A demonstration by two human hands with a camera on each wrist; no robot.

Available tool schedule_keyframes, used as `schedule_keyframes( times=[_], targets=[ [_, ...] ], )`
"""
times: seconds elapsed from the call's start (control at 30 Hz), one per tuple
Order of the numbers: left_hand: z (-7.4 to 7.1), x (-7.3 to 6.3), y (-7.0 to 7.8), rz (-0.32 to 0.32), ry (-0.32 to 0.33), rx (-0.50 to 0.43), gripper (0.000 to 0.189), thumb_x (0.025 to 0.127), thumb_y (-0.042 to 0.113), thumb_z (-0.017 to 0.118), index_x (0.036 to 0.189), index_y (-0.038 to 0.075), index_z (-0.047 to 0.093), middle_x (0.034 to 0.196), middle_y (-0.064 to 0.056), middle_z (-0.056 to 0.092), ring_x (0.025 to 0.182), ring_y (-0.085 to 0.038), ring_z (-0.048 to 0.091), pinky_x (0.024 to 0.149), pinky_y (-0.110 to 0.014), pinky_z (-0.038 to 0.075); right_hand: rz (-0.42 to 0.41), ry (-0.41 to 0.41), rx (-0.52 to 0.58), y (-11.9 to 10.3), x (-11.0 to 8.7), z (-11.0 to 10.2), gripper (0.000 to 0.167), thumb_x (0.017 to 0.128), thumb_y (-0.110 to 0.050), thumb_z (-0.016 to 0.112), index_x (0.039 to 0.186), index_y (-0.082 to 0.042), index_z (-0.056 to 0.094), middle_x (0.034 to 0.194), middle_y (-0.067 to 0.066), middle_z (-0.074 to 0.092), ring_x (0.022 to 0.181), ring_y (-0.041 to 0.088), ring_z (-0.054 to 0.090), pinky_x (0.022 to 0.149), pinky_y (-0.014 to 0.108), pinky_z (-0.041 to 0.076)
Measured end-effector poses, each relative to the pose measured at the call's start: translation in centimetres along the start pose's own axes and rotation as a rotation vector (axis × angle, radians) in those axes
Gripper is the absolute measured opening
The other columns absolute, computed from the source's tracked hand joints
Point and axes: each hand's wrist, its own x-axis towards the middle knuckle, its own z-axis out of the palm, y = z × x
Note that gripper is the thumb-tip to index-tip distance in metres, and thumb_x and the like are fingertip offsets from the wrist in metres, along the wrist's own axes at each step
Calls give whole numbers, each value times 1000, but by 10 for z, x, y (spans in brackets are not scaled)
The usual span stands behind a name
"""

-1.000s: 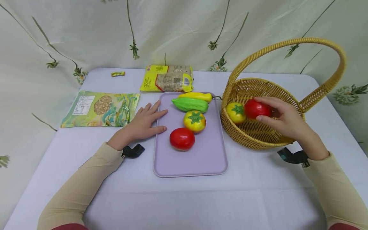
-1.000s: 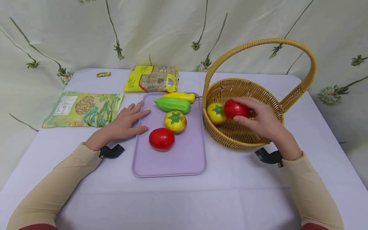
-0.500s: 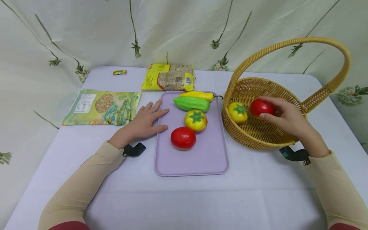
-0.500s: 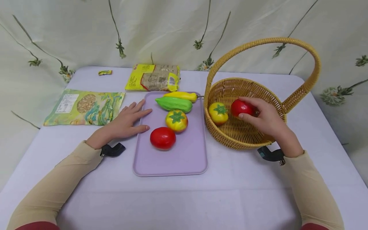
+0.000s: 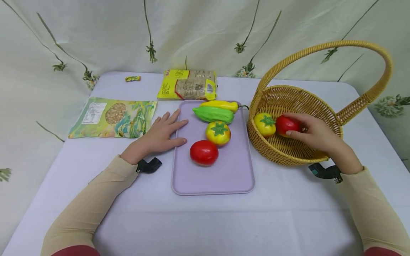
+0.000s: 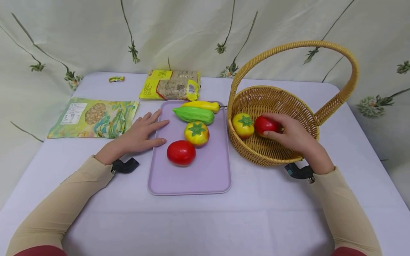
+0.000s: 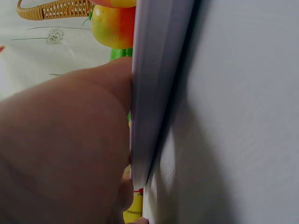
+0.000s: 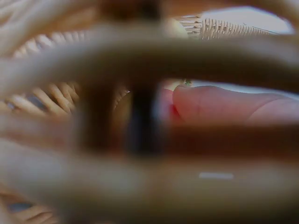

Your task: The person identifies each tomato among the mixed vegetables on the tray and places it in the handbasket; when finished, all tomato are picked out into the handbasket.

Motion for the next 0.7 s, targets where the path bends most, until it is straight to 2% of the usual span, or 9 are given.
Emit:
schedule_keyframes(
  times=[0.3,0.5,0.6,0.7],
  targets=[
    [0,1,1,2,0,6,71,96,46,62,158,19,40,173,-15,8,157,-51,4,124,-70,3,19,-59,35,2,0,1,64,92,3,60,152,-6,43,148,27,48,126,47,49,104,70,44],
    [1,0,1,3,6,2,71,96,46,62,158,19,40,173,-15,9,157,-51,5,124,-70,4,4,-69,35,2,2,1,66,92,4,63,153,-5,41,149,28,46,129,49,47,105,72,42],
    [1,0,0,4,3,4,71,96,45,61,158,19,39,173,-15,8,157,-52,4,124,-70,3,-20,-55,13,2,3,2,68,92,2,67,154,-5,40,148,29,47,127,50,49,102,71,46],
    [1,0,-1,1,-2,7,71,97,45,61,159,19,38,173,-15,7,157,-51,3,124,-70,2,-10,-42,-2,1,3,3,70,92,-2,70,154,-6,38,147,28,48,124,49,51,99,69,49]
  ],
)
